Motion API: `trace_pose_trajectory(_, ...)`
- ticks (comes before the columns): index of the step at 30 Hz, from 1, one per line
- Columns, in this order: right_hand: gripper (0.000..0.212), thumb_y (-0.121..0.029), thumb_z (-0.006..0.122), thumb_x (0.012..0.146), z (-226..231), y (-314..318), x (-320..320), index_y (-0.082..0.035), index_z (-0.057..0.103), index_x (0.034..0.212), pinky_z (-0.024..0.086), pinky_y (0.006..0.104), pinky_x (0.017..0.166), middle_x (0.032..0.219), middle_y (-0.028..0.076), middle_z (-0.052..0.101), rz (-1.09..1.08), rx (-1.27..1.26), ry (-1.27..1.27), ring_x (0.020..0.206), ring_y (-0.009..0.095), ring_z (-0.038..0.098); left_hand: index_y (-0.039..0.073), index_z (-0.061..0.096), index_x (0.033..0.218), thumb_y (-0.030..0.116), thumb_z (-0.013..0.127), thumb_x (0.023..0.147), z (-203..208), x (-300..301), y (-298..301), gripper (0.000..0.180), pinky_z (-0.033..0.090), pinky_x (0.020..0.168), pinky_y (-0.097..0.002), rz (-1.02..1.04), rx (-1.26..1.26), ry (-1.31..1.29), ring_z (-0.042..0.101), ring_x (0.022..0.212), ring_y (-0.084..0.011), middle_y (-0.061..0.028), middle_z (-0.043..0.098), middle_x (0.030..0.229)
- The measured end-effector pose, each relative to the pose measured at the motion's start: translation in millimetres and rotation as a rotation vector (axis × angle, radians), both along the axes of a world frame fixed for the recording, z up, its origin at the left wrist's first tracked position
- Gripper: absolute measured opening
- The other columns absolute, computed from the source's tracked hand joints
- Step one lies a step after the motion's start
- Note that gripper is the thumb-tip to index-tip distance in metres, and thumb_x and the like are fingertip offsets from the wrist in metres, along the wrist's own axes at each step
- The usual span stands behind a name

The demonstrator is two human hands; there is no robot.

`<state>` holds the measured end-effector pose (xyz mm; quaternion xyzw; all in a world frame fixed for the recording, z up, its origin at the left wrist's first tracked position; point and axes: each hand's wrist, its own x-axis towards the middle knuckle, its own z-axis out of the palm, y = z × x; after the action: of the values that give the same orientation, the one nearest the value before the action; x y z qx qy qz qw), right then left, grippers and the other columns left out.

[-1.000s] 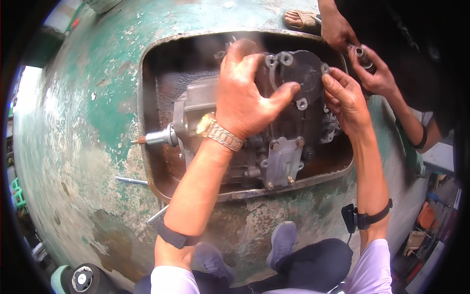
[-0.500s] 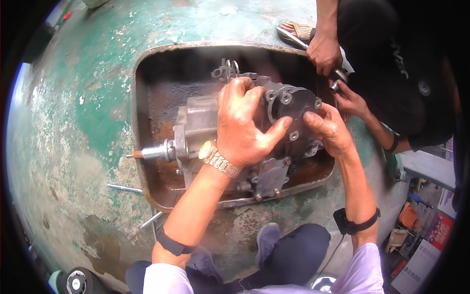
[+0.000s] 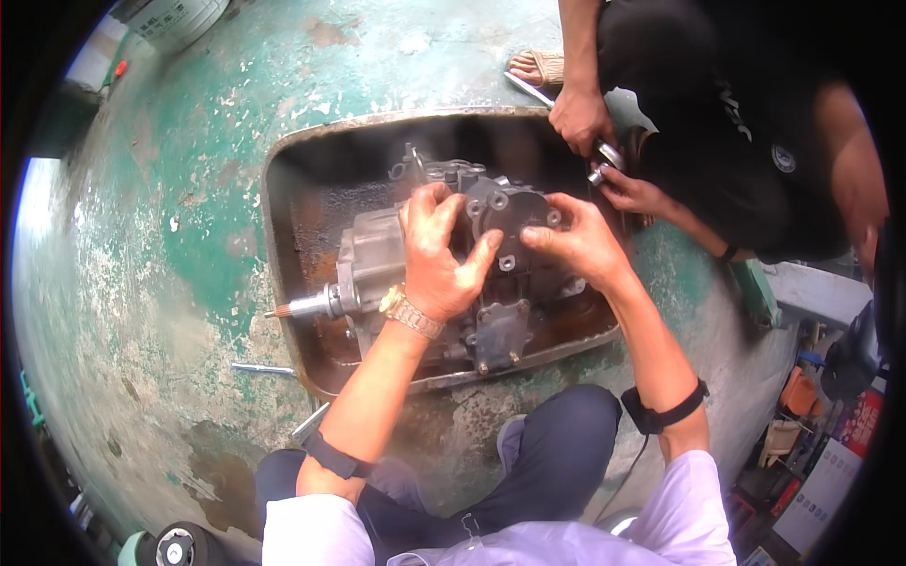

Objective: The person assembles a mechanical component by aligning a cover plate and tightening bolts with a socket wrench. They repeatedly adjust the plate and tighten fasteners while another person assists by holding parts and handing tools.

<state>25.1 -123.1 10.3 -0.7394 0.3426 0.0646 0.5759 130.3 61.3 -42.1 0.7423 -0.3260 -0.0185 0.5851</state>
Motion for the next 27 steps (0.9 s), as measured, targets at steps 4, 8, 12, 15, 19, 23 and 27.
trace_pose_trajectory(4, 0.055, -0.015, 0.088, 0.077, 0, -9, 6, 0.008, 0.063, 0.119, 0.053, 0.0268, 0.081, 0.106, 0.008, 0.069, 0.094, -0.045, 0.008, 0.091, 0.012, 0.064, -0.004, 0.062, 0.113, 0.02, 0.082, 0.076, 0, 3, 4, 0.048, 0.048, 0.096, -0.0441, -0.017, 0.068, -0.086, 0.058, 0.111, -0.0385, -0.0233, 0.055, 0.12)
trace_pose_trajectory(8, 0.061, -0.02, 0.09, 0.075, -4, -9, 3, 0.009, 0.062, 0.121, 0.051, 0.0251, 0.077, 0.102, 0.007, 0.068, 0.056, -0.073, -0.042, 0.088, 0.01, 0.062, -0.003, 0.062, 0.112, 0.023, 0.082, 0.079, -2, 5, 6, 0.047, 0.047, 0.098, -0.0434, -0.047, 0.096, -0.097, 0.057, 0.113, -0.0376, -0.0229, 0.054, 0.121)
trace_pose_trajectory(12, 0.047, -0.031, 0.092, 0.073, -7, -2, -3, 0.003, 0.068, 0.093, 0.039, 0.0208, 0.06, 0.073, -0.005, 0.052, -0.029, -0.08, -0.133, 0.069, 0.005, 0.047, -0.002, 0.061, 0.112, 0.025, 0.085, 0.072, -4, 4, 5, 0.054, 0.043, 0.098, -0.048, -0.055, 0.074, -0.024, 0.053, 0.112, -0.042, -0.0237, 0.052, 0.121)
trace_pose_trajectory(15, 0.045, -0.032, 0.091, 0.073, -4, -4, 0, 0.003, 0.067, 0.089, 0.04, 0.0222, 0.059, 0.072, -0.005, 0.053, 0.028, -0.085, -0.116, 0.067, 0.005, 0.046, -0.003, 0.06, 0.113, 0.025, 0.084, 0.072, -4, 4, 4, 0.055, 0.043, 0.098, -0.0481, -0.062, 0.069, -0.018, 0.052, 0.113, -0.0423, -0.0243, 0.052, 0.122)
trace_pose_trajectory(19, 0.049, -0.022, 0.091, 0.074, 6, -14, 7, 0.005, 0.068, 0.109, 0.046, 0.0238, 0.069, 0.087, -0.002, 0.063, 0.165, -0.171, 0.035, 0.079, 0.006, 0.054, -0.005, 0.057, 0.115, 0.023, 0.083, 0.074, -2, 0, 5, 0.057, 0.043, 0.099, -0.0487, -0.068, 0.089, -0.057, 0.052, 0.113, -0.0435, -0.0259, 0.051, 0.123)
trace_pose_trajectory(23, 0.055, -0.016, 0.091, 0.069, 16, -14, 11, 0.007, 0.067, 0.114, 0.051, 0.0259, 0.072, 0.09, 0.003, 0.068, 0.166, -0.219, 0.04, 0.08, 0.009, 0.058, -0.004, 0.054, 0.12, 0.02, 0.083, 0.075, 3, -8, 8, 0.059, 0.041, 0.103, -0.0497, -0.052, 0.123, 0.028, 0.048, 0.12, -0.0455, -0.0277, 0.046, 0.13)
trace_pose_trajectory(27, 0.065, -0.017, 0.094, 0.065, 20, -11, 12, 0.01, 0.065, 0.117, 0.048, 0.0234, 0.066, 0.082, 0.002, 0.062, 0.138, -0.147, -0.002, 0.078, 0.008, 0.056, -0.006, 0.054, 0.119, 0.017, 0.083, 0.073, 5, -8, 10, 0.059, 0.042, 0.102, -0.05, -0.08, 0.134, -0.017, 0.048, 0.12, -0.0455, -0.0276, 0.047, 0.129)
